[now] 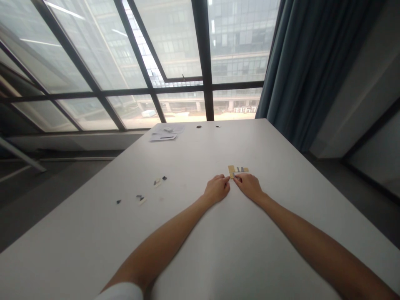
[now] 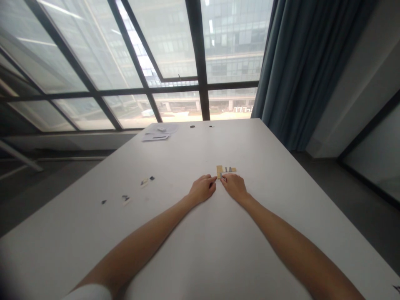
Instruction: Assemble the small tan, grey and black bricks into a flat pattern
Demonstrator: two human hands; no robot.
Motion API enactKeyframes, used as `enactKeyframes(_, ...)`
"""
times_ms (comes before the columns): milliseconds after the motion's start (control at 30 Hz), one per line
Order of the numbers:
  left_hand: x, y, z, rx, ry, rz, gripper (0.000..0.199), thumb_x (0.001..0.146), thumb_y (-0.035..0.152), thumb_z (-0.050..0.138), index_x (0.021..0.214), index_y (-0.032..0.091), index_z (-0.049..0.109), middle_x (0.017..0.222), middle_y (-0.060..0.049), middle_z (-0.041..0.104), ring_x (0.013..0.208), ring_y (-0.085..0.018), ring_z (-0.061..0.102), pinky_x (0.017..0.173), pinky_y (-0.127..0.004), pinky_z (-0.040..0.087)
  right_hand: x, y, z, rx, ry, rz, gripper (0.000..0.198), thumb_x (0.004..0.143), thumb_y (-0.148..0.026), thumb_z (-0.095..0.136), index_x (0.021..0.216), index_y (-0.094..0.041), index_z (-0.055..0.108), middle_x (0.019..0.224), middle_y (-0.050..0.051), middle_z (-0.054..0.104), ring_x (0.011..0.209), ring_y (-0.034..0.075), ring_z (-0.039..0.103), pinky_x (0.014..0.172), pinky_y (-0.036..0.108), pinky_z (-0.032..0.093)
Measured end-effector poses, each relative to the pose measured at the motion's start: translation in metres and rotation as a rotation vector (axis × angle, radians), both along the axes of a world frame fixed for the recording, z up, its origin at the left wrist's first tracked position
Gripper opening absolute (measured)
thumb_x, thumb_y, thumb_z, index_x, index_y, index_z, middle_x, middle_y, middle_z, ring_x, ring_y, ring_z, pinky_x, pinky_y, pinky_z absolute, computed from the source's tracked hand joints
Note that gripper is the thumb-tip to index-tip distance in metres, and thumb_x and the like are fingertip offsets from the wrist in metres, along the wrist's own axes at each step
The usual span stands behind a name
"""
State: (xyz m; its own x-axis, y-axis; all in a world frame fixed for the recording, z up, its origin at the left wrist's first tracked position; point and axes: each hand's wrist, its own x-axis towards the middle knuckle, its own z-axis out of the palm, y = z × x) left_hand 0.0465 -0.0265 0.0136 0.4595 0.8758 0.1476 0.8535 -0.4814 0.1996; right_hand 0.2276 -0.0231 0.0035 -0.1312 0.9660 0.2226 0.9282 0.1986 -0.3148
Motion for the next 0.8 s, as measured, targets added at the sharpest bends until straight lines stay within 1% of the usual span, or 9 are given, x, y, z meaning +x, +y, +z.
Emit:
enactKeyframes(100, -0.0007, 0.0004, -0.001, 0.013, -0.004, -0.003, 0.03, 0.097, 0.029, 0.041, 0.116, 0.026, 0.063, 0.104, -0.006, 0.065, 0.103, -0.021, 0.06, 0.087, -0.03, 0.048, 0.0, 0.001, -0.002, 0.014, 0.002, 0.001, 0.025, 0.097, -0.037, 0.053, 0.091, -0.023, 0.073, 0.087, 0.003, 0.074, 0.079, 0.017, 0.064, 0.067, 0.025, 0.036)
enactKeyframes(300, -0.0014, 0.0002, -0.0004, 0.014, 0.004, -0.003, 0.029, 0.098, 0.03, 0.041, 0.116, 0.026, 0.063, 0.105, -0.006, 0.065, 0.103, -0.021, 0.06, 0.086, -0.03, 0.048, -0.0003, 0.002, -0.0029, 0.01, 0.004, 0.004, 0.023, 0.096, -0.036, 0.054, 0.091, -0.023, 0.073, 0.09, 0.003, 0.074, 0.08, 0.017, 0.064, 0.067, 0.025, 0.035)
enactKeyframes(567, -0.0002, -0.0018, 0.0041, -0.017, -0.001, 0.015, 0.031, 0.098, 0.03, 0.042, 0.119, 0.026, 0.063, 0.107, -0.006, 0.065, 0.105, -0.021, 0.06, 0.089, -0.029, 0.048, 0.001, 0.0013, -0.0013, 0.006, -0.004, 0.009, 0.024, 0.097, -0.036, 0.054, 0.088, -0.023, 0.072, 0.089, 0.002, 0.073, 0.079, 0.016, 0.063, 0.066, 0.025, 0.035)
enactKeyframes(800, -0.001, -0.0006, 0.0019, -0.001, -0.002, 0.005, 0.029, 0.097, 0.03, 0.041, 0.115, 0.026, 0.064, 0.104, -0.006, 0.066, 0.103, -0.021, 0.06, 0.086, -0.03, 0.048, 0.0018, 0.002, -0.0029, 0.007, 0.019, 0.008, 0.022, 0.095, -0.036, 0.055, 0.096, -0.024, 0.073, 0.089, 0.003, 0.074, 0.08, 0.017, 0.063, 0.068, 0.025, 0.036)
